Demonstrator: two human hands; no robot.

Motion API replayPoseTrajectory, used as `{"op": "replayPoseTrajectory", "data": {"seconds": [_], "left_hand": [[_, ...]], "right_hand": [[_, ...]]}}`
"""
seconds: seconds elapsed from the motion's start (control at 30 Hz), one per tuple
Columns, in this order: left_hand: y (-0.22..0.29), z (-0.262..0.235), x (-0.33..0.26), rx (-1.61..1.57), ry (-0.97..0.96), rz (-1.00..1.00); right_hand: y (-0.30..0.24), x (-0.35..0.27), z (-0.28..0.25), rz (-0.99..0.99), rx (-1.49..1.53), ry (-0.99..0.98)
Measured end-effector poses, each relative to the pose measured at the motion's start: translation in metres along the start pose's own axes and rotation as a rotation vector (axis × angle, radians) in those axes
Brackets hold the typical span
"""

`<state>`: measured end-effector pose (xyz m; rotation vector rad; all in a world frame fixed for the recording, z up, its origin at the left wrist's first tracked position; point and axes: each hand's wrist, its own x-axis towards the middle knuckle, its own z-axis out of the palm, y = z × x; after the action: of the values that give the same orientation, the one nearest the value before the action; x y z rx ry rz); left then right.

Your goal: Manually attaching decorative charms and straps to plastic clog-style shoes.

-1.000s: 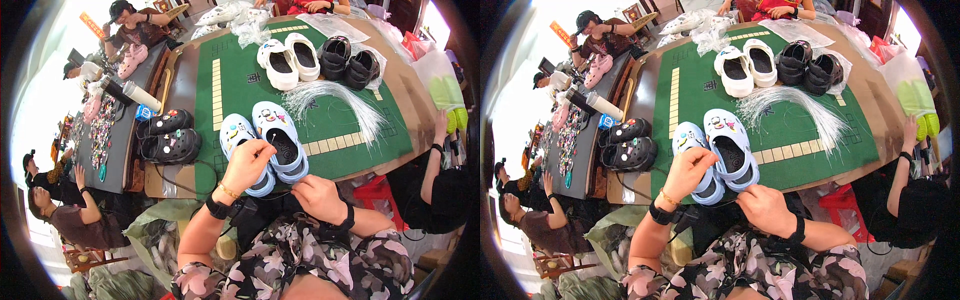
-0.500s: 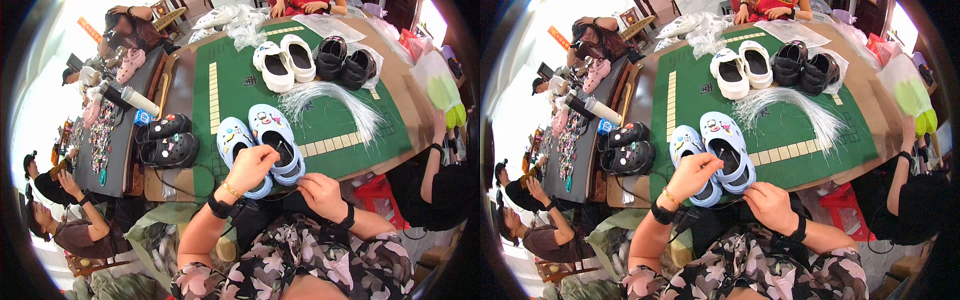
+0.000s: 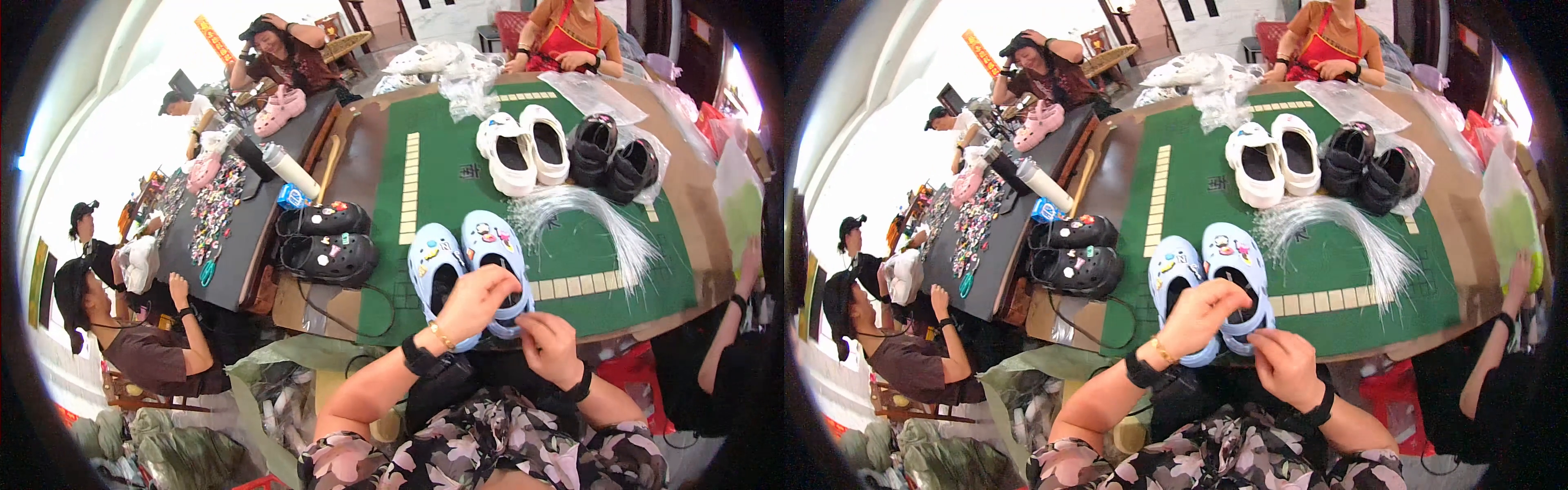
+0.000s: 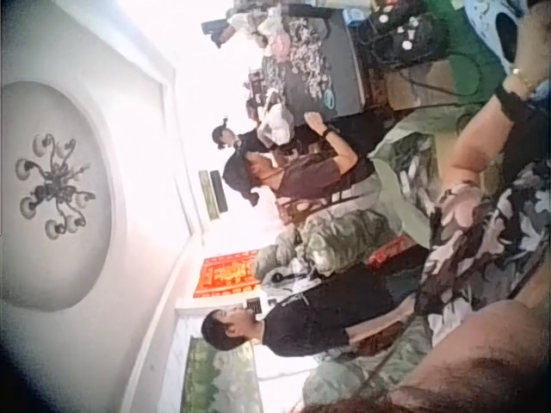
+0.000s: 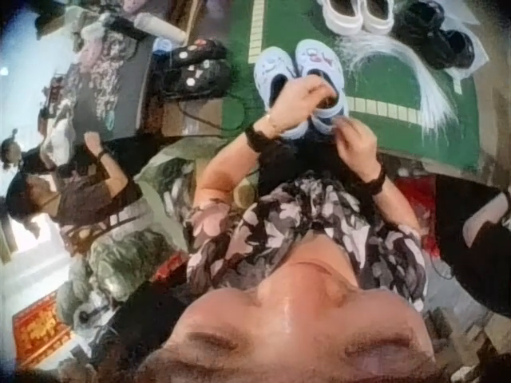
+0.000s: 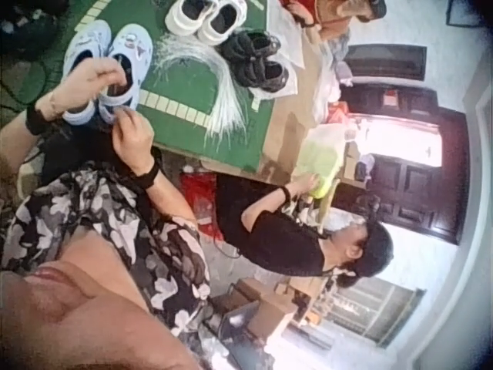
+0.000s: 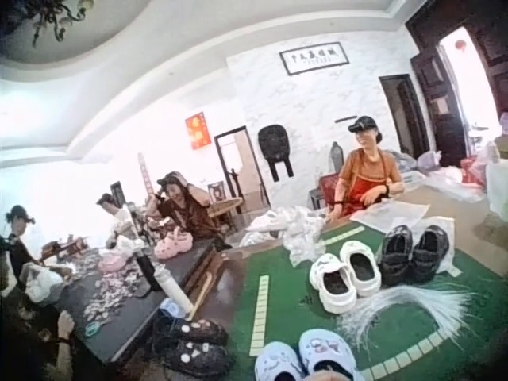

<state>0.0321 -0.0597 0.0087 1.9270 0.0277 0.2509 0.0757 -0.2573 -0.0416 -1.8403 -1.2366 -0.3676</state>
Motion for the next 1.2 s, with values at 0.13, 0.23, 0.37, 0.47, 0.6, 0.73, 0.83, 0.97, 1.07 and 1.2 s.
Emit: {"op": "replayPoseTrajectory", "data": {"seconds": [0.13, 0.23, 0.37, 0.47, 0.6, 0.73, 0.83, 0.97, 1.07, 1.2], "left_hand": [[0.010, -0.010, -0.009, -0.079, 0.092, 0.077], [0.019, -0.011, -0.012, -0.085, 0.094, 0.039], [0.013, -0.010, -0.017, -0.129, 0.120, 0.063], [0.008, -0.011, -0.022, -0.092, 0.194, 0.089], [0.011, -0.015, -0.030, -0.113, 0.334, 0.013], [0.014, -0.016, -0.035, -0.185, 0.361, -0.123], [0.011, -0.013, -0.038, -0.018, 0.353, -0.042], [0.010, -0.008, -0.044, -0.035, 0.325, -0.057], [0.002, -0.003, -0.043, 0.073, 0.338, 0.055], [0.006, 0.003, -0.044, -0.027, 0.367, -0.002]], "right_hand": [[-0.001, 0.022, -0.013, 0.128, 0.156, 0.139], [-0.012, 0.054, -0.005, 0.206, 0.262, 0.159], [-0.019, 0.072, 0.011, 0.291, 0.520, 0.072], [-0.019, 0.072, 0.020, 0.404, 0.629, -0.038], [-0.005, 0.063, 0.021, 0.484, 0.596, -0.072], [-0.014, 0.068, 0.014, 0.648, 0.877, 0.088], [-0.017, 0.079, 0.014, 0.554, 0.795, 0.108], [-0.026, 0.088, 0.019, 0.522, 0.768, 0.012], [-0.020, 0.081, 0.031, 0.508, 0.766, 0.040], [-0.022, 0.077, 0.024, 0.516, 0.747, -0.023]]}}
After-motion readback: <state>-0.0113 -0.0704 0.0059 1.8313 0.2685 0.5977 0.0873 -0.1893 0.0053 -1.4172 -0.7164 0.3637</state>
